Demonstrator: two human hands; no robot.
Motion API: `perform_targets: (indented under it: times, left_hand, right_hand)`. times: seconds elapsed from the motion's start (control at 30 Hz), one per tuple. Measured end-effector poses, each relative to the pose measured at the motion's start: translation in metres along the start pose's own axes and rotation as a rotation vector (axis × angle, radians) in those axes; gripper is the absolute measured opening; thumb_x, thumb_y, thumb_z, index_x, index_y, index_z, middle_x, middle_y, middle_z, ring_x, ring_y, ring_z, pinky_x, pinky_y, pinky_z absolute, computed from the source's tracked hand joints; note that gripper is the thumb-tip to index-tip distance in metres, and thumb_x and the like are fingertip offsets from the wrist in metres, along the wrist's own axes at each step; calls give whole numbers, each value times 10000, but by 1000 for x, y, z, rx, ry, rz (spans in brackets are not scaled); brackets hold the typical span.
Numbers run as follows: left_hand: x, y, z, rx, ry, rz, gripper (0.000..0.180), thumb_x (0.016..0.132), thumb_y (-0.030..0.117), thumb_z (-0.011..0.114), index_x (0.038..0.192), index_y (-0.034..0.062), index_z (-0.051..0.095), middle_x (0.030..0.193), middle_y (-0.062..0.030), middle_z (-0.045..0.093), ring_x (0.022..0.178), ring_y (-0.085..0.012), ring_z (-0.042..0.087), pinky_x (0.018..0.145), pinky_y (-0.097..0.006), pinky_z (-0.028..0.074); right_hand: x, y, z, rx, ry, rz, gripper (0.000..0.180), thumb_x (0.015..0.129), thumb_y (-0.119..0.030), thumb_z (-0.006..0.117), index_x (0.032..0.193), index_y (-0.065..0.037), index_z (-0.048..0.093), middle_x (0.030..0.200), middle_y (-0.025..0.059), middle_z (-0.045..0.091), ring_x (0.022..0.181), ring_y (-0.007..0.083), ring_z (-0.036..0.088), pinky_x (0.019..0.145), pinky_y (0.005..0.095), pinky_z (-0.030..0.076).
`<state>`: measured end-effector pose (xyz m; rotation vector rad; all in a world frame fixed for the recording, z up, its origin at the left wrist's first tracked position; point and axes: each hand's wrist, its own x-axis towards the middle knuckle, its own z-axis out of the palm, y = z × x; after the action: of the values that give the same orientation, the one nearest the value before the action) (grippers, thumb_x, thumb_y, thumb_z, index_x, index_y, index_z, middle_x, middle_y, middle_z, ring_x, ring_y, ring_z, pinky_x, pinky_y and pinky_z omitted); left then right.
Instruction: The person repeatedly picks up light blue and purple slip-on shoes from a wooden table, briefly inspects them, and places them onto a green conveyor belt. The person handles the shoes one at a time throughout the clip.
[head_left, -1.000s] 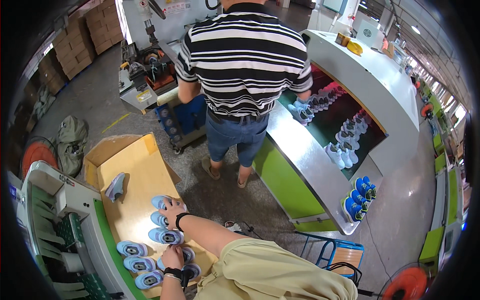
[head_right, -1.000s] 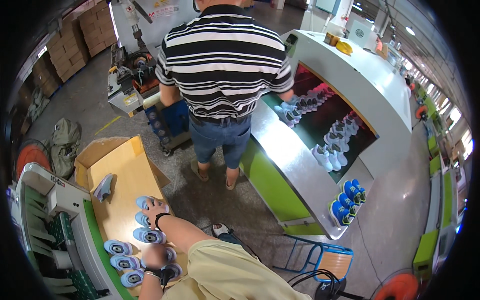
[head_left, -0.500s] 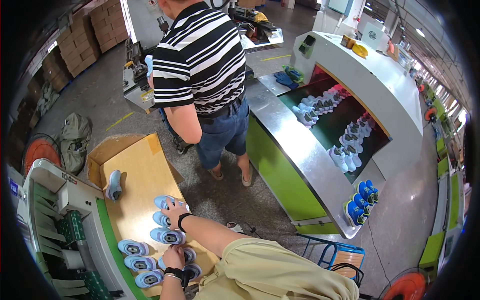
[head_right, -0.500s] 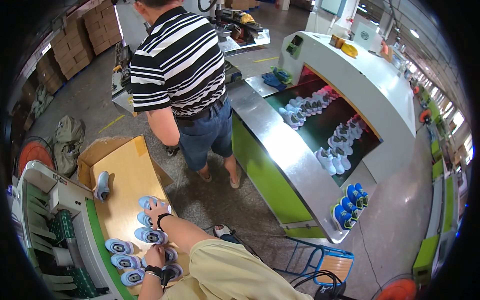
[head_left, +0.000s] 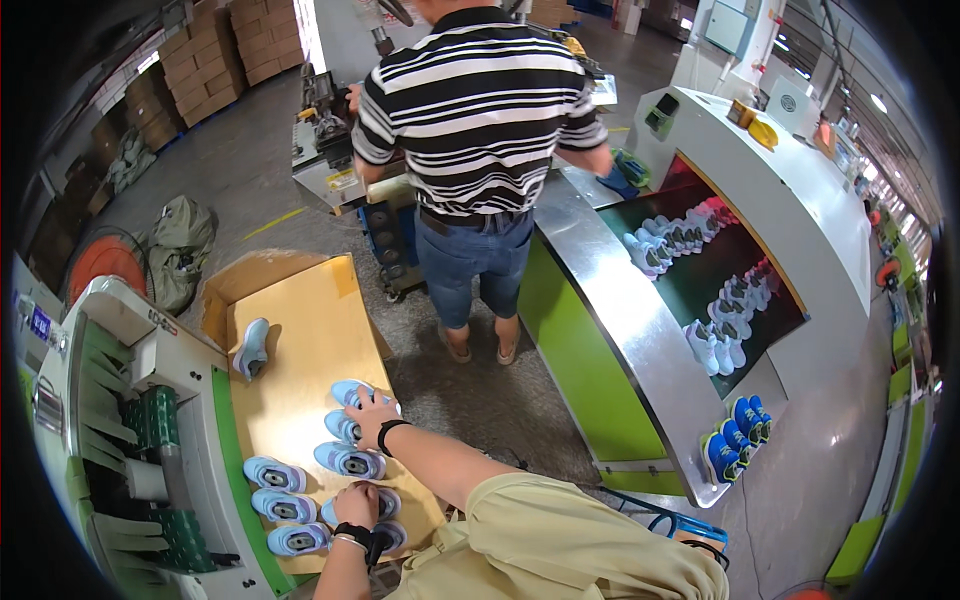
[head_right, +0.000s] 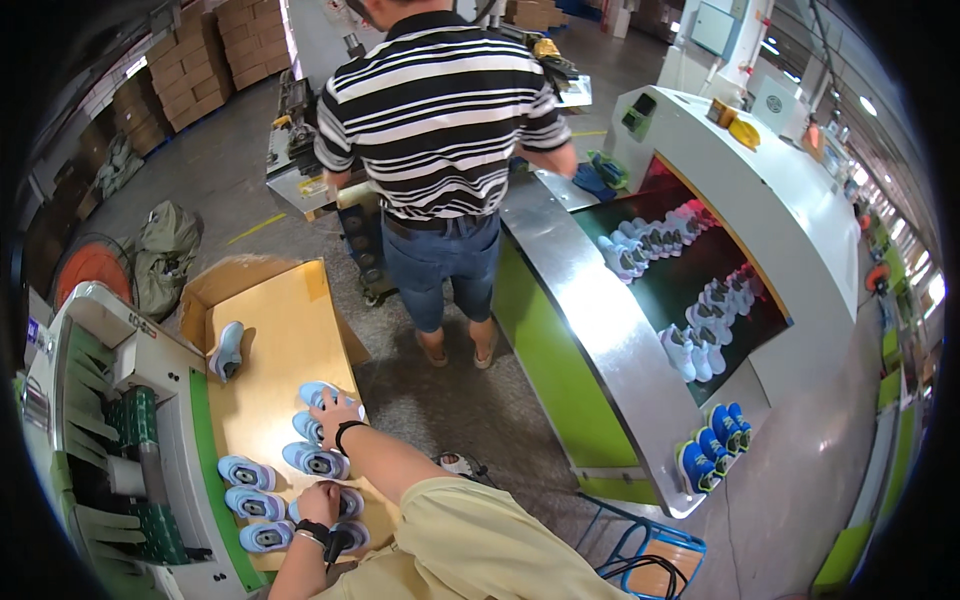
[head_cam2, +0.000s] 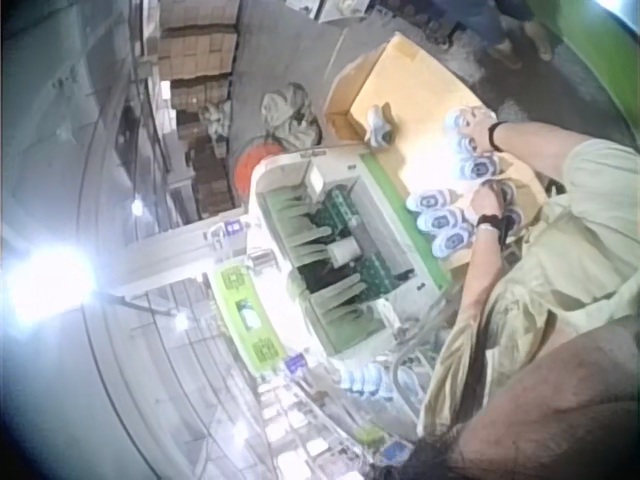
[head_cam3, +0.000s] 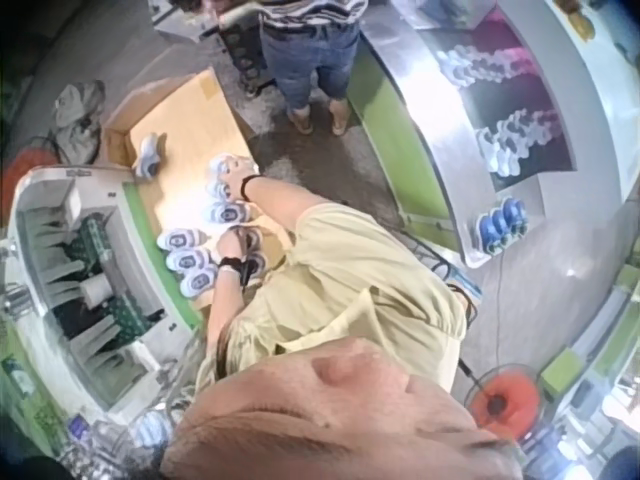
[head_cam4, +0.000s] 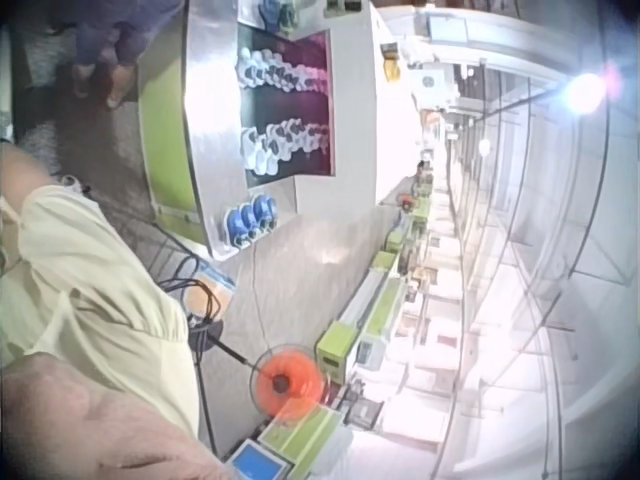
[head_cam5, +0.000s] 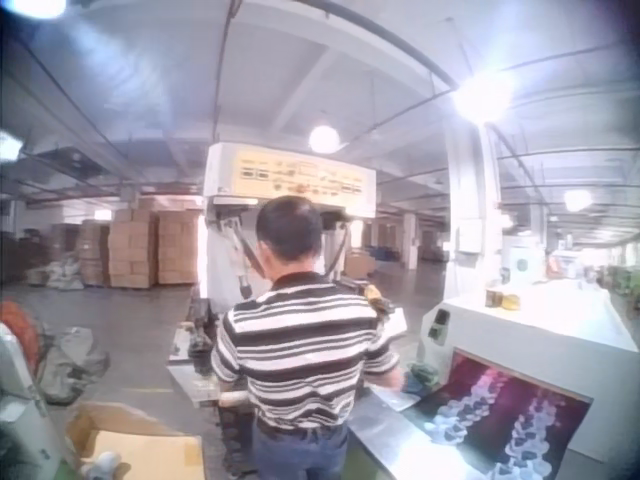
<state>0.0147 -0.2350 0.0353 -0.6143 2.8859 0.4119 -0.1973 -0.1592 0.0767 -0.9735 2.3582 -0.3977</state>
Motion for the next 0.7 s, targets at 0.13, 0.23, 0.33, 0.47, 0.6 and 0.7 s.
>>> perform_targets:
  times: [0.13, 0.23, 0.33, 0.47, 0.6, 0.7]
  left_hand:
    - [-3, 4, -19, -194, -25, -6, 337, 926, 349, 590, 901, 59, 761, 923, -194, 726, 890, -406, 676, 853, -508, 517]
    - [-12, -15, -21, -348, 33, 59, 310, 931, 311, 604, 1067, 57, 717, 1121, -190, 690, 1089, -397, 621, 941, -491, 481]
    - [-36, -2, -32, -316, 132, -31, 315, 932, 324, 619, 1115, 84, 708, 1221, -132, 665, 1203, -347, 569, 1010, -513, 426]
    - [-71, 10, -31, -229, 51, -155, 542, 961, 445, 623, 1425, 180, 530, 1548, -157, 414, 1441, -433, 363, 1095, -656, 329]
    - [-79, 12, -19, -206, 80, -150, 628, 943, 522, 636, 1479, 240, 470, 1595, -169, 328, 1467, -441, 318, 1102, -656, 334]
    - [-76, 14, -13, -190, 76, -176, 630, 935, 532, 642, 1469, 240, 480, 1582, -170, 342, 1474, -431, 308, 1108, -645, 334]
  right_hand:
    - [14, -1, 12, -145, -9, 13, 973, 617, -599, 847, 1482, -392, 455, 1664, 225, 174, 1477, 474, 290, 1061, 715, 362]
    - [9, -8, 3, -185, 0, -20, 945, 692, -682, 777, 1498, -303, 462, 1668, 246, 159, 1480, 472, 293, 1090, 667, 372]
    - [11, 2, 8, -123, 59, -38, 887, 660, -547, 859, 1435, -295, 507, 1607, 231, 230, 1419, 465, 340, 1058, 623, 425]
    - [10, 2, 12, -85, 72, -65, 818, 638, -470, 884, 1356, -282, 539, 1581, 204, 236, 1400, 459, 338, 1062, 585, 424]
    - [11, 2, 14, -86, 97, -66, 808, 640, -460, 898, 1350, -292, 550, 1580, 166, 243, 1393, 434, 346, 1047, 597, 426]
    - [10, 2, 13, -71, 84, -74, 804, 642, -440, 894, 1351, -290, 547, 1574, 168, 236, 1403, 440, 336, 1055, 597, 421]
